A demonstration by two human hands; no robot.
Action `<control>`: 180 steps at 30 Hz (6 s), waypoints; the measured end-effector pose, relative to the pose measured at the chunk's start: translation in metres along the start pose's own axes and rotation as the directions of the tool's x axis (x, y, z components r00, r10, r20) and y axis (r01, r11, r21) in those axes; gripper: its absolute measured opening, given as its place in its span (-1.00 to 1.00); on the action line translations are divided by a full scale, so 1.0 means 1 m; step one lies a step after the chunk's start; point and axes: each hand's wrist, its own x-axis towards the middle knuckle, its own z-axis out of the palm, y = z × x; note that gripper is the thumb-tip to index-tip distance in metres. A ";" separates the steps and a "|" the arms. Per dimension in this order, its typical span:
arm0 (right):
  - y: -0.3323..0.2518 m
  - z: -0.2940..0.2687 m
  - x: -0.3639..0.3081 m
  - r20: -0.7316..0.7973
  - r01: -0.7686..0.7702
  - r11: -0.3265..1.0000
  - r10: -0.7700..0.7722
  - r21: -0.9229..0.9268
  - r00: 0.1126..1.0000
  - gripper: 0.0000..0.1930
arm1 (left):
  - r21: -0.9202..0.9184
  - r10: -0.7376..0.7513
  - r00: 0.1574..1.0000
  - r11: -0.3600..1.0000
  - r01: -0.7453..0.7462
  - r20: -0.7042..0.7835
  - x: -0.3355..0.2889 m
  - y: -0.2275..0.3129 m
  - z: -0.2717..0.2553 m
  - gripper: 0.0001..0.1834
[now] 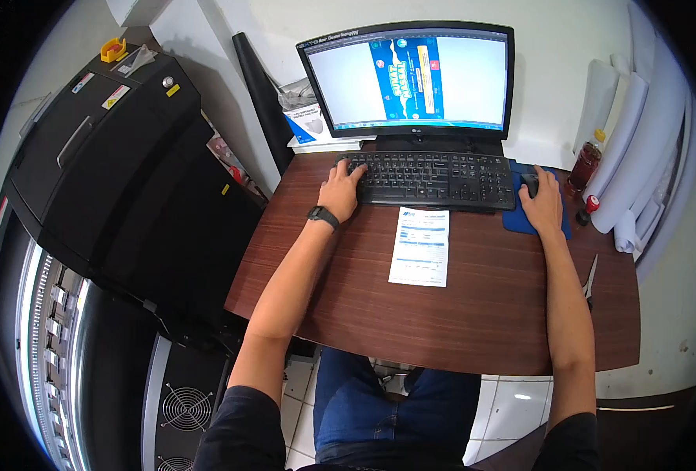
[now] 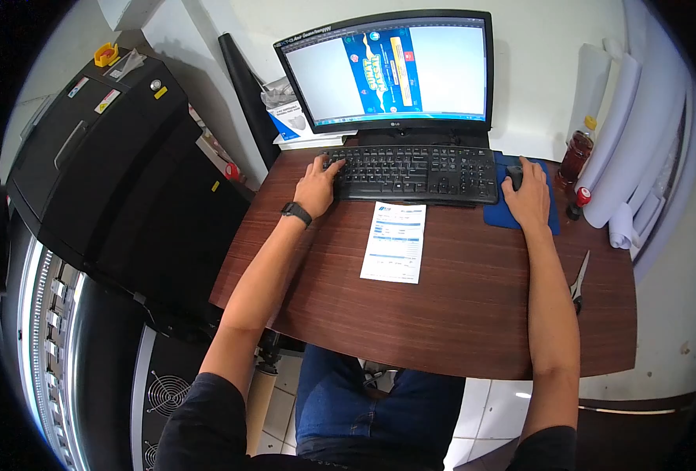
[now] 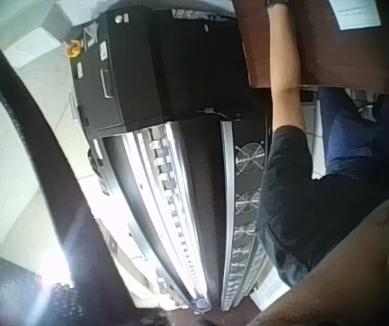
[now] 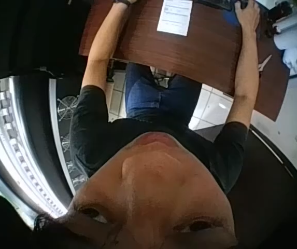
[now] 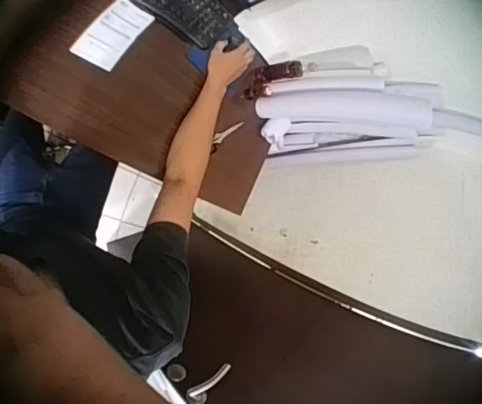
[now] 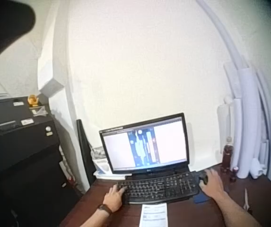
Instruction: Use computer software and physical documents to process or design print orders.
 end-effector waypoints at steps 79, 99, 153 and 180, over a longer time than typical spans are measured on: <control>-0.006 -0.005 0.000 0.014 -0.016 1.000 0.016 0.002 1.000 -0.40 | -0.047 0.026 0.991 0.998 -0.032 -0.128 -0.007 -0.001 0.012 -0.48; -0.001 -0.002 0.001 0.013 -0.033 0.999 0.033 -0.004 0.999 -0.40 | -0.068 -0.001 0.992 0.998 0.010 0.126 0.014 -0.008 -0.008 -0.22; -0.004 -0.004 0.000 0.002 -0.017 1.000 0.017 0.000 1.000 -0.41 | 0.040 -0.042 0.995 0.998 0.039 0.088 0.009 -0.012 0.004 -0.47; -0.002 -0.001 0.000 -0.007 0.010 1.000 -0.010 0.010 1.000 -0.40 | -0.037 -0.147 0.988 0.989 0.146 -0.038 -0.001 -0.015 0.030 -0.42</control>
